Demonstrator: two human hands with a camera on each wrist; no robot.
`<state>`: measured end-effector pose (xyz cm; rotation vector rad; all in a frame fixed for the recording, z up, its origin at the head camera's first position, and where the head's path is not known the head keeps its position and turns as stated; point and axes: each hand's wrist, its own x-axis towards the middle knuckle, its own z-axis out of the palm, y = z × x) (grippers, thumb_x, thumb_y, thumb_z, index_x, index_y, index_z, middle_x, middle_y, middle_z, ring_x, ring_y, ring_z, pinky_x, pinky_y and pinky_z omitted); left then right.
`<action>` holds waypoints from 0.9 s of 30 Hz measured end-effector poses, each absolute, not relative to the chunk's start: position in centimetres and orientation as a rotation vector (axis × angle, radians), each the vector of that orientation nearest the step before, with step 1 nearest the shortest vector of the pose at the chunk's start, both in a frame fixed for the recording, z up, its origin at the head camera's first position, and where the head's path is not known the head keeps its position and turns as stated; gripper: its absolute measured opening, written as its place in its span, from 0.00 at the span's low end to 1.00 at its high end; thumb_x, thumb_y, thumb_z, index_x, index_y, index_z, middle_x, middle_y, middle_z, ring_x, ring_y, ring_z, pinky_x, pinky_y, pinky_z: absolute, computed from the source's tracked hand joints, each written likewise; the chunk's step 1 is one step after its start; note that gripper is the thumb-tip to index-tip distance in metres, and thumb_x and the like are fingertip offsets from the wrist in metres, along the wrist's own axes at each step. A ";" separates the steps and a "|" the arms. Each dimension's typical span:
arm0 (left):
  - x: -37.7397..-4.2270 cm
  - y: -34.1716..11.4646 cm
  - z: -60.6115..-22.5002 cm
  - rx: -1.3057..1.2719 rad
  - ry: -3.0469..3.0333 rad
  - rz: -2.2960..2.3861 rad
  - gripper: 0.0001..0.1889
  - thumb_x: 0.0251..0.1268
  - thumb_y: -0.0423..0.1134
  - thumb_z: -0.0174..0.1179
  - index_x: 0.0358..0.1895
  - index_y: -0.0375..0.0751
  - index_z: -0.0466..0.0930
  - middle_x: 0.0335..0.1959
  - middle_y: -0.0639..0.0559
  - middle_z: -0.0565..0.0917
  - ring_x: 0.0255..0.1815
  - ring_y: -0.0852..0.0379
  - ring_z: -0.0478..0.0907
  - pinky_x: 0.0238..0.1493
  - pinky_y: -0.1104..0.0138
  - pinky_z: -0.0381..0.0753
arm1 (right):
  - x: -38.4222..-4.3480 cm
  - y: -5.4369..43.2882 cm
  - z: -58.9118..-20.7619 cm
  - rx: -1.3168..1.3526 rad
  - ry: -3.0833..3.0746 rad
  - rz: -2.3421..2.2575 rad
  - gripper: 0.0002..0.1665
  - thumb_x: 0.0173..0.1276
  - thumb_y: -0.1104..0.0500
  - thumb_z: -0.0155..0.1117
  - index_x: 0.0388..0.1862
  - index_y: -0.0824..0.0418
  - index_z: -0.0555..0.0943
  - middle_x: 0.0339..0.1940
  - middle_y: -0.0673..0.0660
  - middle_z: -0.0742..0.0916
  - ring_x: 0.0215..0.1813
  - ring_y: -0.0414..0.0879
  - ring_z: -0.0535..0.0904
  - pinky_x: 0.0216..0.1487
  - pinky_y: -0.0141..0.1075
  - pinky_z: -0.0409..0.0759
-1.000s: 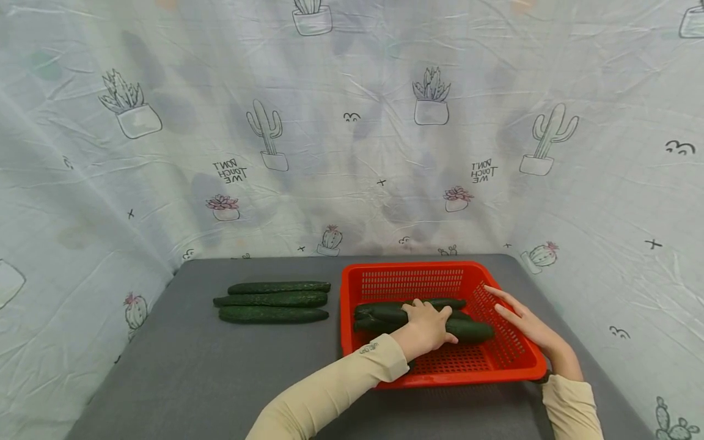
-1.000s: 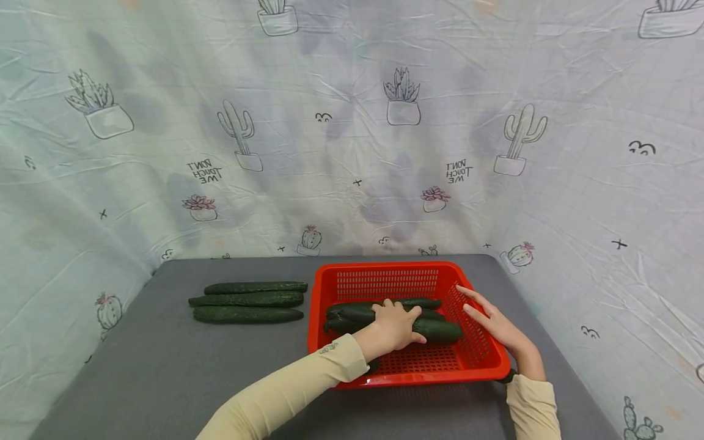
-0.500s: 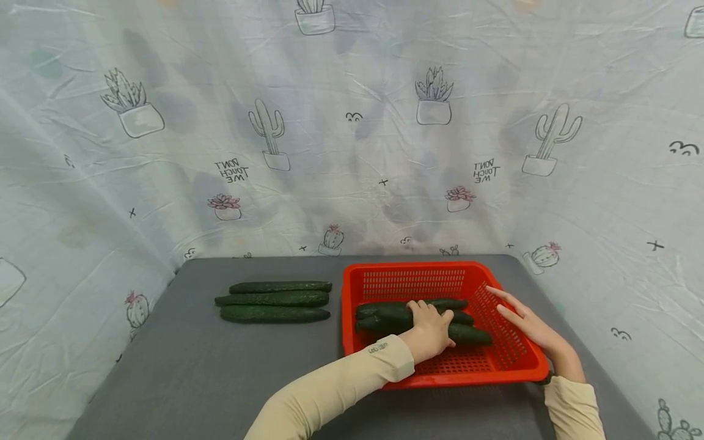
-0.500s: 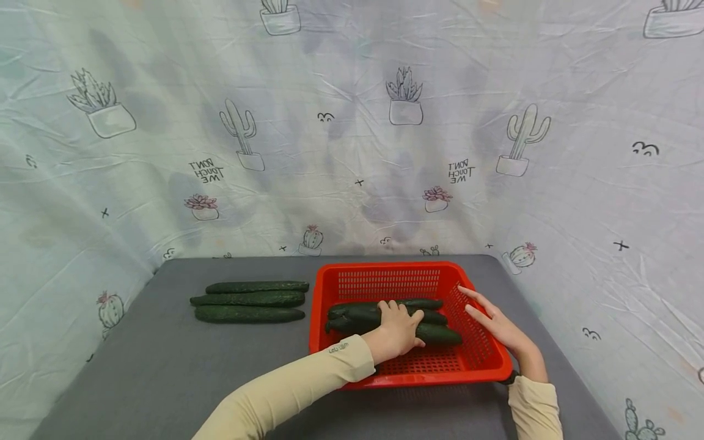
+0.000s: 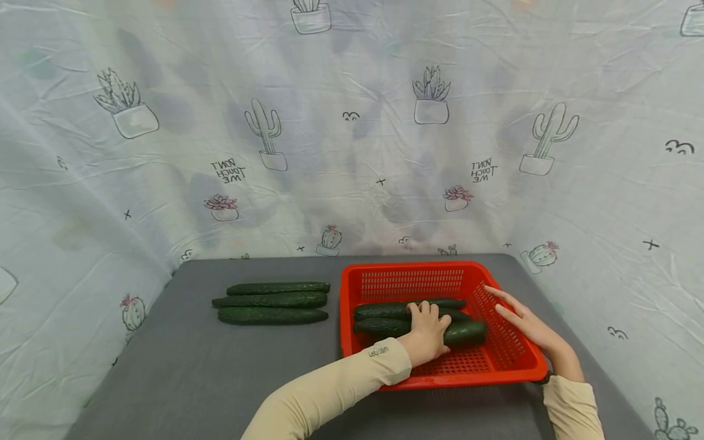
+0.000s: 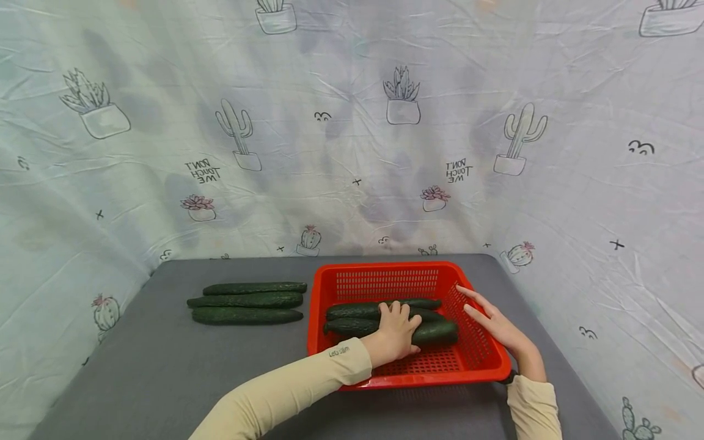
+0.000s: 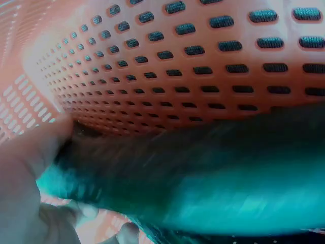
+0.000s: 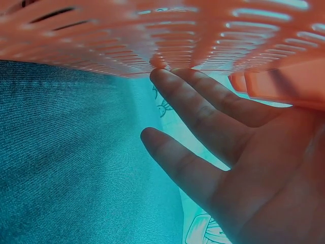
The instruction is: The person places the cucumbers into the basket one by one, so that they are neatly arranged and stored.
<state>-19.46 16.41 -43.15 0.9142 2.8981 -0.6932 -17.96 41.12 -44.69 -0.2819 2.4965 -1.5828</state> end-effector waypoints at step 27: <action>-20.3 14.6 -40.3 0.984 2.920 -0.701 0.34 0.49 0.76 0.47 0.61 0.70 0.57 0.58 0.61 0.61 0.62 0.58 0.58 0.64 0.59 0.58 | -18.0 41.1 -44.9 -0.359 2.730 -1.370 0.29 0.76 0.54 0.40 0.74 0.48 0.53 0.74 0.60 0.57 0.59 0.20 0.59 0.51 0.31 0.71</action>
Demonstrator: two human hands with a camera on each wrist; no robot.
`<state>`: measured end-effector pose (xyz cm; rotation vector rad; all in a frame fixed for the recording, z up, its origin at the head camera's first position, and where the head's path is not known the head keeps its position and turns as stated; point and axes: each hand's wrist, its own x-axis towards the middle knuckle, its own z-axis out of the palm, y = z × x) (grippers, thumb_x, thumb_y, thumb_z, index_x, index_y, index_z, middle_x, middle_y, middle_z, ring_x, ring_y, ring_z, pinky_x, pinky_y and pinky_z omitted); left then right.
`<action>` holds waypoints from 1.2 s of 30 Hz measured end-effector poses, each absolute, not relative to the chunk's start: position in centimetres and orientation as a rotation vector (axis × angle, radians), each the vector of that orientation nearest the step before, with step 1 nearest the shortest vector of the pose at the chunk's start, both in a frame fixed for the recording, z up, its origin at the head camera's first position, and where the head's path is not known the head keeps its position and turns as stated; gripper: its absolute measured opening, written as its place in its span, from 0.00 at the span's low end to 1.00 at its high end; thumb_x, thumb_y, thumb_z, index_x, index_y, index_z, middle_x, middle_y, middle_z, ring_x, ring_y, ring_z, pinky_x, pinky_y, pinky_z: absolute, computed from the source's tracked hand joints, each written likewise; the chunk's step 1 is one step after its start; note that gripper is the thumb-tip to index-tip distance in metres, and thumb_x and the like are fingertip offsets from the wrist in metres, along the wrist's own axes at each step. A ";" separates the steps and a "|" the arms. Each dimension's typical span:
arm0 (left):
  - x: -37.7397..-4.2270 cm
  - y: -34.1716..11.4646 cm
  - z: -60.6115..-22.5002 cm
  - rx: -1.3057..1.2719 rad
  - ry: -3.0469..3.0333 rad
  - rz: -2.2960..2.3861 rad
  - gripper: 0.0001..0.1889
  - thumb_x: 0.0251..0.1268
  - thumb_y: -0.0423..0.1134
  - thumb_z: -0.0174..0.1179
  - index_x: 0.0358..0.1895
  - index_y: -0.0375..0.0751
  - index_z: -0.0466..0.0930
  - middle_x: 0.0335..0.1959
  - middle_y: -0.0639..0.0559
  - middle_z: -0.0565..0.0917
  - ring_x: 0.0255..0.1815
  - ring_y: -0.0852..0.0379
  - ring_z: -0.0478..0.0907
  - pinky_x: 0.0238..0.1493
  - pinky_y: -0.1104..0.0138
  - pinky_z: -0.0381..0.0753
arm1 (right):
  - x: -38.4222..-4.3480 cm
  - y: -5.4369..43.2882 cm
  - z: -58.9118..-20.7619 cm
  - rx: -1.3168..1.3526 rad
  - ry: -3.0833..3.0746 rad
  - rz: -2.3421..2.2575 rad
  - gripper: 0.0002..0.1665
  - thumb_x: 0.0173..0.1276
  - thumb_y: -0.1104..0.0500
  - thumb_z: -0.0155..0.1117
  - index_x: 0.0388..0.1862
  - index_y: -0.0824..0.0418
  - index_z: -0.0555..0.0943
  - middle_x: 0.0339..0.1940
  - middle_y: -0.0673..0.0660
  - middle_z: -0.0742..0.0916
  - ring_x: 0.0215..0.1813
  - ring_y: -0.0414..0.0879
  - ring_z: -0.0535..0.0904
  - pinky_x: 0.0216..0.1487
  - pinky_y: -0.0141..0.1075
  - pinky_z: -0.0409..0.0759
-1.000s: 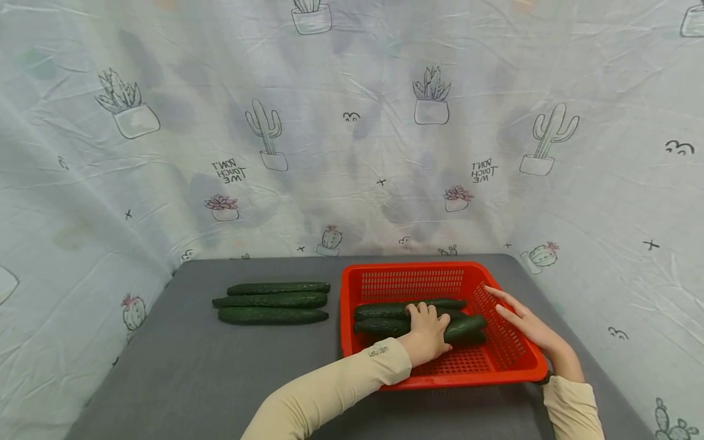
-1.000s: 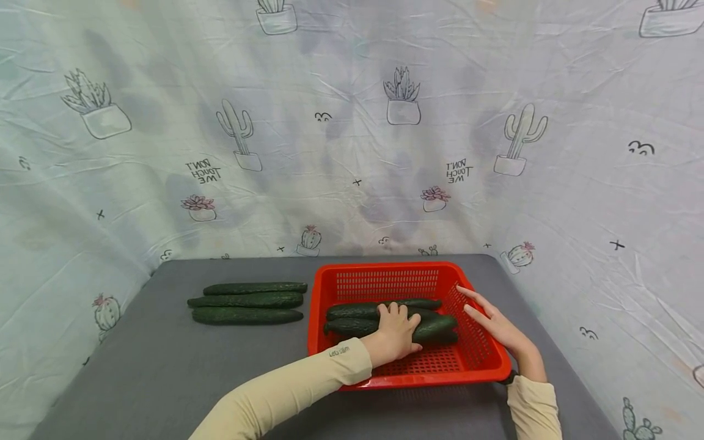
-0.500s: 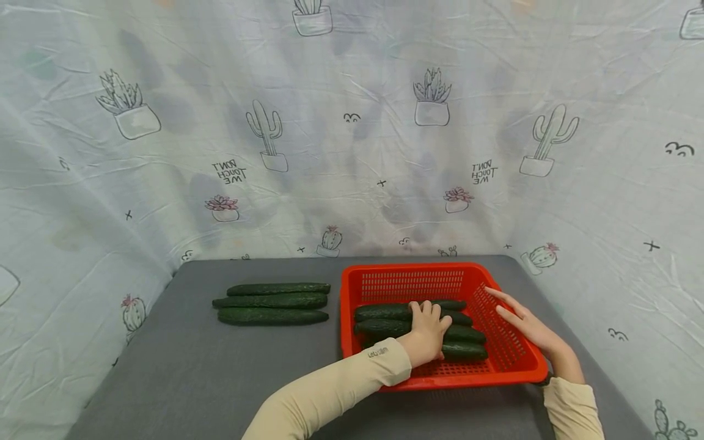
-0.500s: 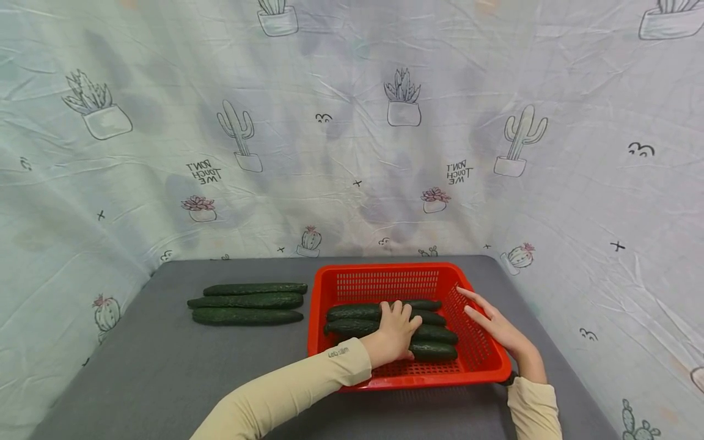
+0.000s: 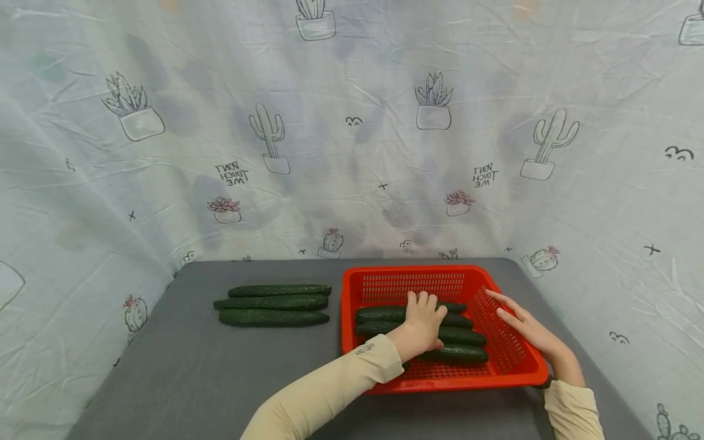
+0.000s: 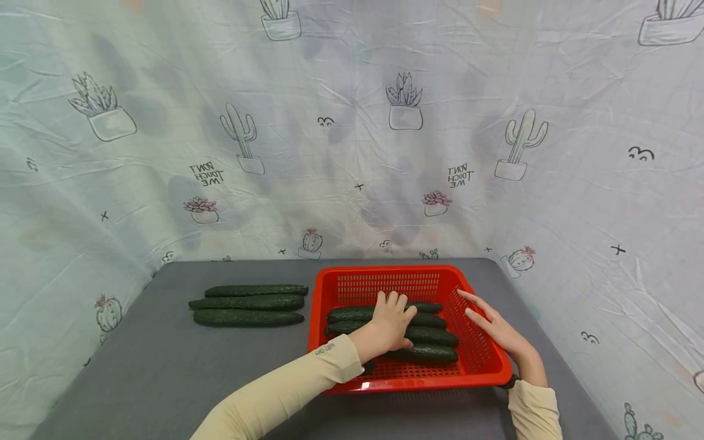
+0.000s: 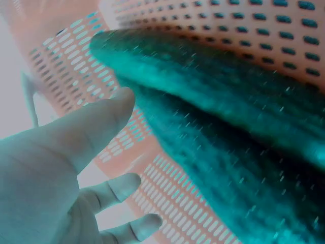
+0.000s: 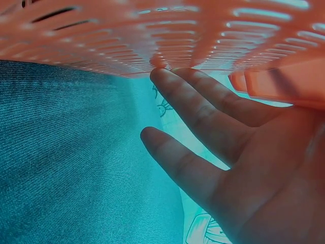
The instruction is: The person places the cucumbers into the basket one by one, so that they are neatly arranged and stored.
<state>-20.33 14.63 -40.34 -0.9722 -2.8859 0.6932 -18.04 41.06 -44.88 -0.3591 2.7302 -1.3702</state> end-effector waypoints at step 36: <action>-20.8 6.6 -35.9 -0.928 -2.917 -0.021 0.26 0.57 0.64 0.55 0.51 0.54 0.66 0.55 0.49 0.67 0.56 0.48 0.62 0.59 0.51 0.59 | -18.0 41.2 -45.1 -0.394 2.690 -1.430 0.29 0.76 0.56 0.40 0.74 0.51 0.52 0.73 0.63 0.57 0.59 0.21 0.62 0.50 0.29 0.73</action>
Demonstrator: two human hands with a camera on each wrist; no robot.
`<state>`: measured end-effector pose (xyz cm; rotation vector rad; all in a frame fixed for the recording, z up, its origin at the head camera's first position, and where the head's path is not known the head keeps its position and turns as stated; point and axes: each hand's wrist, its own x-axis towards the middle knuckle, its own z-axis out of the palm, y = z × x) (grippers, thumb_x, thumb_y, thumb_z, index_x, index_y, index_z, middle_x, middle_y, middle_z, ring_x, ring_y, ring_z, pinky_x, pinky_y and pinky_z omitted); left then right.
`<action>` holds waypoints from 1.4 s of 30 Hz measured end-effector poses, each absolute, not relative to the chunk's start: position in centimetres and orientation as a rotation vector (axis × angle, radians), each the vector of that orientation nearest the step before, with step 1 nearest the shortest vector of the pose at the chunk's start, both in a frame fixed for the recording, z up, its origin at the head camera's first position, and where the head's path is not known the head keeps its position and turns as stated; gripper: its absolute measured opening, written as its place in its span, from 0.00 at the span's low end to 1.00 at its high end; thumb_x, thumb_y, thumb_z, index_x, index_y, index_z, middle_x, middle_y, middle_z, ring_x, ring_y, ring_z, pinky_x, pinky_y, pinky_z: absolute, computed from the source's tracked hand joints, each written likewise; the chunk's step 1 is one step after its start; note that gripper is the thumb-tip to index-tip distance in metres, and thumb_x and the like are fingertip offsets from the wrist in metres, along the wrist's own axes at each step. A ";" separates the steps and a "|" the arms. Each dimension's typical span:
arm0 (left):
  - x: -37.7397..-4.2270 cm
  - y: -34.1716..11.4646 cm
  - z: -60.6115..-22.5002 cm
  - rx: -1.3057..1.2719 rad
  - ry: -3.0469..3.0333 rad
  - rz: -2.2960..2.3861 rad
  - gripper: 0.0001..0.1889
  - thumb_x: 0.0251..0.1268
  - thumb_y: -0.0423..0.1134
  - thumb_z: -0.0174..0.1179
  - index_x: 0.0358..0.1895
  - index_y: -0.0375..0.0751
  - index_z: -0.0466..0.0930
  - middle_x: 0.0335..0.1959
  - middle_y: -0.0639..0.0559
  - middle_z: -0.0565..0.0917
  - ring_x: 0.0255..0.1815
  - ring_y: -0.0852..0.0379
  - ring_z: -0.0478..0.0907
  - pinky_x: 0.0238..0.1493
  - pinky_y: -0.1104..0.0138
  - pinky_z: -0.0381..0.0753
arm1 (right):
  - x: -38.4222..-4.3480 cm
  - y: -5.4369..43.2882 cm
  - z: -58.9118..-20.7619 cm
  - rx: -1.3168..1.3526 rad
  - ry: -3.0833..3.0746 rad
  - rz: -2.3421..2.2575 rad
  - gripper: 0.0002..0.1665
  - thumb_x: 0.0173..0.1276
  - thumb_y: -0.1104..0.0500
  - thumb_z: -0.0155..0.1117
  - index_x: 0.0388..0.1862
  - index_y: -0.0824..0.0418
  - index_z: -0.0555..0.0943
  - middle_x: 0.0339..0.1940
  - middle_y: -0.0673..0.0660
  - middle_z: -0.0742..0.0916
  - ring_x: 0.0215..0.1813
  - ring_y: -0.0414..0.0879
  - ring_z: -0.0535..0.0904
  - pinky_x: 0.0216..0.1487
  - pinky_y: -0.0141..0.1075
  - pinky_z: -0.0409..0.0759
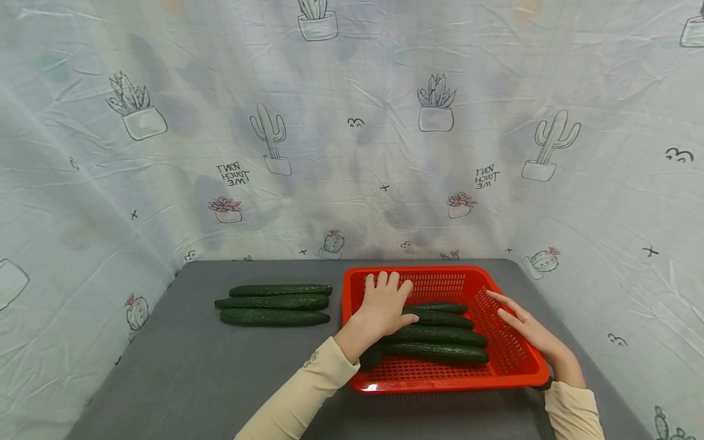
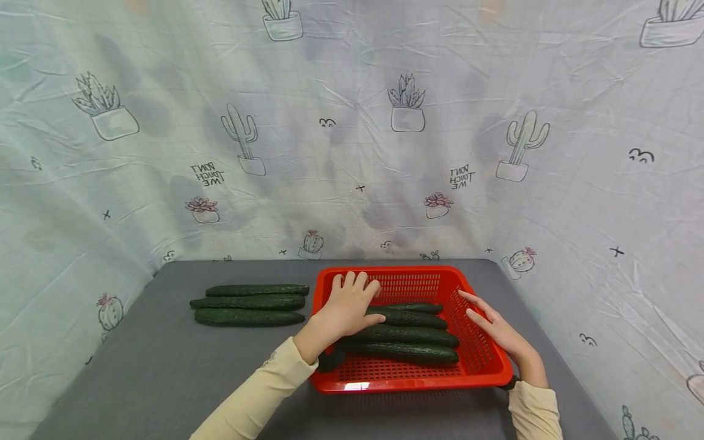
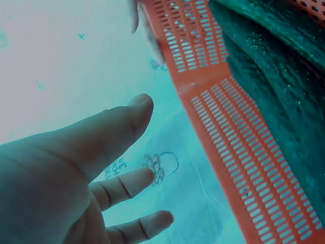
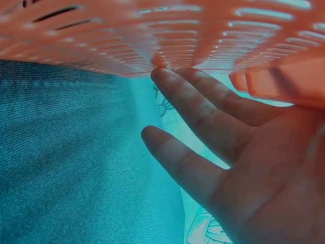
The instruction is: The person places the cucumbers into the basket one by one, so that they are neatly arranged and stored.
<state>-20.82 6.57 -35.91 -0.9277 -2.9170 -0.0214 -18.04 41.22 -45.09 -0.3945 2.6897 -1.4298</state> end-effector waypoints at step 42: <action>-22.9 -6.8 -41.7 -0.634 -2.790 -0.568 0.22 0.64 0.61 0.49 0.55 0.55 0.71 0.47 0.49 0.70 0.48 0.47 0.62 0.54 0.47 0.60 | -18.1 41.2 -45.2 -0.365 2.756 -1.372 0.28 0.76 0.55 0.40 0.74 0.50 0.53 0.73 0.60 0.58 0.61 0.17 0.54 0.54 0.32 0.67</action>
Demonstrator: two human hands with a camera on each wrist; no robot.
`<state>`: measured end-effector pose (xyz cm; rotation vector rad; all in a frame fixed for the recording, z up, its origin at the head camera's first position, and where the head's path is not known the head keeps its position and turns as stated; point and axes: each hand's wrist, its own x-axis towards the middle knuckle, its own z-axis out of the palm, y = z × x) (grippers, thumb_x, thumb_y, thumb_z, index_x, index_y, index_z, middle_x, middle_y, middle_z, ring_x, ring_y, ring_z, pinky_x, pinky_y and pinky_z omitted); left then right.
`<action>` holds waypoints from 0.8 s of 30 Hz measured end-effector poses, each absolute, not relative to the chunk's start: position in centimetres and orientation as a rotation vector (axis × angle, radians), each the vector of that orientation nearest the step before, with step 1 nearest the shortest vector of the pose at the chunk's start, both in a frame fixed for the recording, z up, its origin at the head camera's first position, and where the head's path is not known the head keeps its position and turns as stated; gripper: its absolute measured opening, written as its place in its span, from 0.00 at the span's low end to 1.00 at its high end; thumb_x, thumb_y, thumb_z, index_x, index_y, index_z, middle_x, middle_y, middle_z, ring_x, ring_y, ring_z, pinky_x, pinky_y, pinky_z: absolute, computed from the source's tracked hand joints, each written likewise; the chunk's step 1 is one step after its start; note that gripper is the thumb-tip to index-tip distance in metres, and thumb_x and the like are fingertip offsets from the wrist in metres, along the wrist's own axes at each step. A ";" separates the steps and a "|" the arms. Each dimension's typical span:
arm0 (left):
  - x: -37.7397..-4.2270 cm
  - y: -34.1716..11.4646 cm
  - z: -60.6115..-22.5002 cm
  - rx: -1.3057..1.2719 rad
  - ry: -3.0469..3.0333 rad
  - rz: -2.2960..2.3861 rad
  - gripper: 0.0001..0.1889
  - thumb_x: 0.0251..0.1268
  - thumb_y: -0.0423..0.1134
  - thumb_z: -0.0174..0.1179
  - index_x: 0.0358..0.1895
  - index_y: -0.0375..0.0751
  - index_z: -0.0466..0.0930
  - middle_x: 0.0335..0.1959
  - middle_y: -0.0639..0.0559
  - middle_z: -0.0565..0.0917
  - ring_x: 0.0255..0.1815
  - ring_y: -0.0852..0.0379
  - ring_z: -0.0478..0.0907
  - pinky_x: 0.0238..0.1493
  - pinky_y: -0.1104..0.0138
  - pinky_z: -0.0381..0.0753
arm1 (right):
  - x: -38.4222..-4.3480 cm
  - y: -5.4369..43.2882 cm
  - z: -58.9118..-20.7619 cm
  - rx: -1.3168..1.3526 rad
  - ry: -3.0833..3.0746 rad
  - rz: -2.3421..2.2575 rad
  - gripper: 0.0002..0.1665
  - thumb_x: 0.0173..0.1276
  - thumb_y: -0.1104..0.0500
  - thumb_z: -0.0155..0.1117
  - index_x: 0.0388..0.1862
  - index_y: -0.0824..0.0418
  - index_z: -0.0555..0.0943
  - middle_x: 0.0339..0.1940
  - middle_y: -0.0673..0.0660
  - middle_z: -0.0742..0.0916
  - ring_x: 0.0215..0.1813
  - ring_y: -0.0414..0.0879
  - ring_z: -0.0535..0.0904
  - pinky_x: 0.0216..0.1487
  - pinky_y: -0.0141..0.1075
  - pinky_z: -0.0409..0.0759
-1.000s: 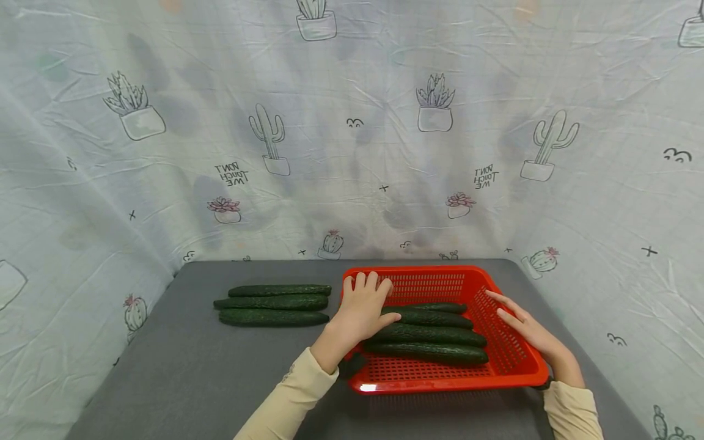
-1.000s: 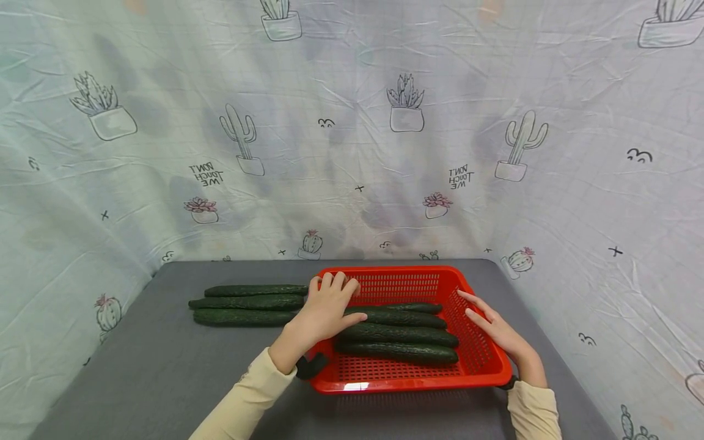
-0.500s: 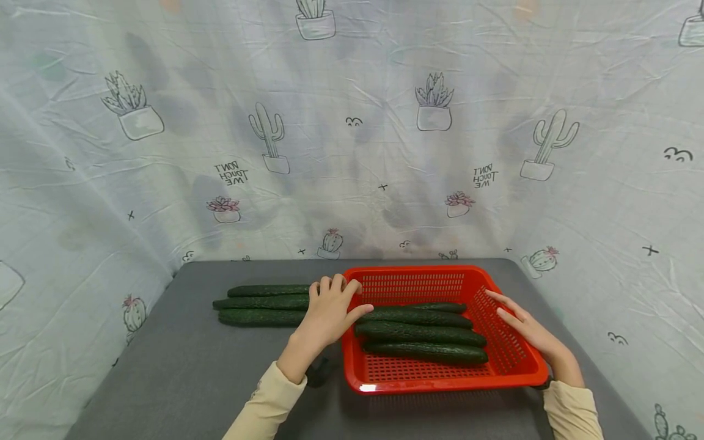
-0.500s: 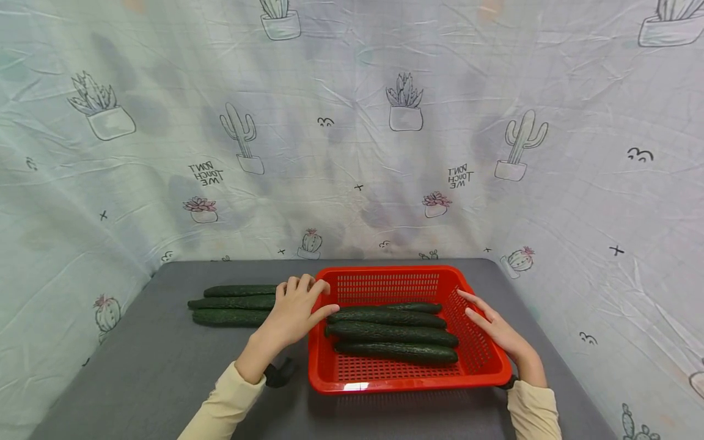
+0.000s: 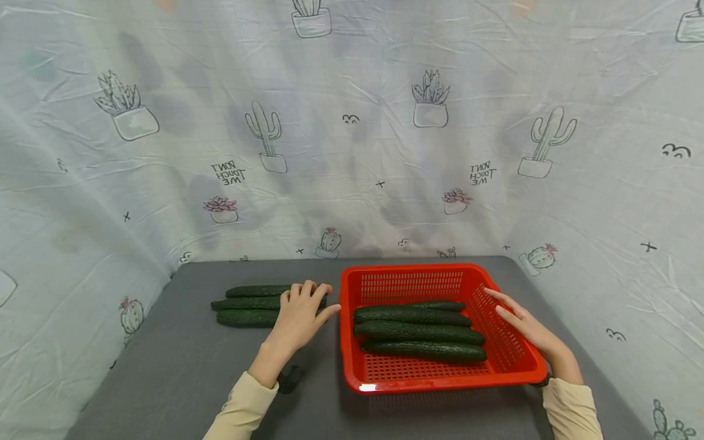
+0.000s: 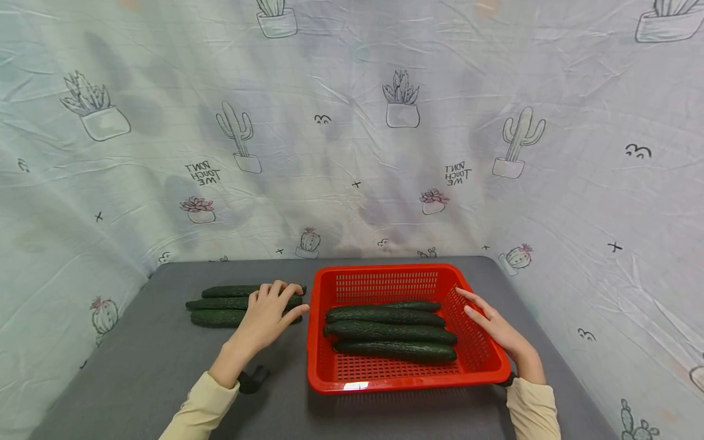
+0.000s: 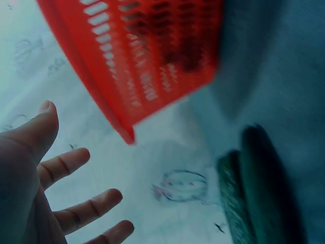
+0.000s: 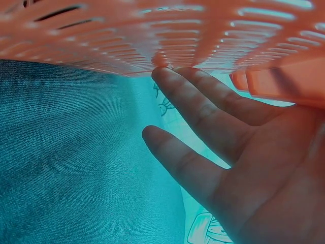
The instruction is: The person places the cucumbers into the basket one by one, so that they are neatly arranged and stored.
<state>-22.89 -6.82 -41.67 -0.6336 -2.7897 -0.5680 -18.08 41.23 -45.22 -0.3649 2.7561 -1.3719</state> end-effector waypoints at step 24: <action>-26.2 -15.8 -46.2 -0.524 -2.860 -0.304 0.19 0.61 0.54 0.58 0.52 0.51 0.74 0.48 0.42 0.72 0.49 0.35 0.67 0.46 0.37 0.64 | -18.2 41.2 -45.3 -0.377 2.665 -1.477 0.28 0.77 0.56 0.38 0.74 0.52 0.52 0.73 0.63 0.56 0.61 0.20 0.59 0.52 0.25 0.68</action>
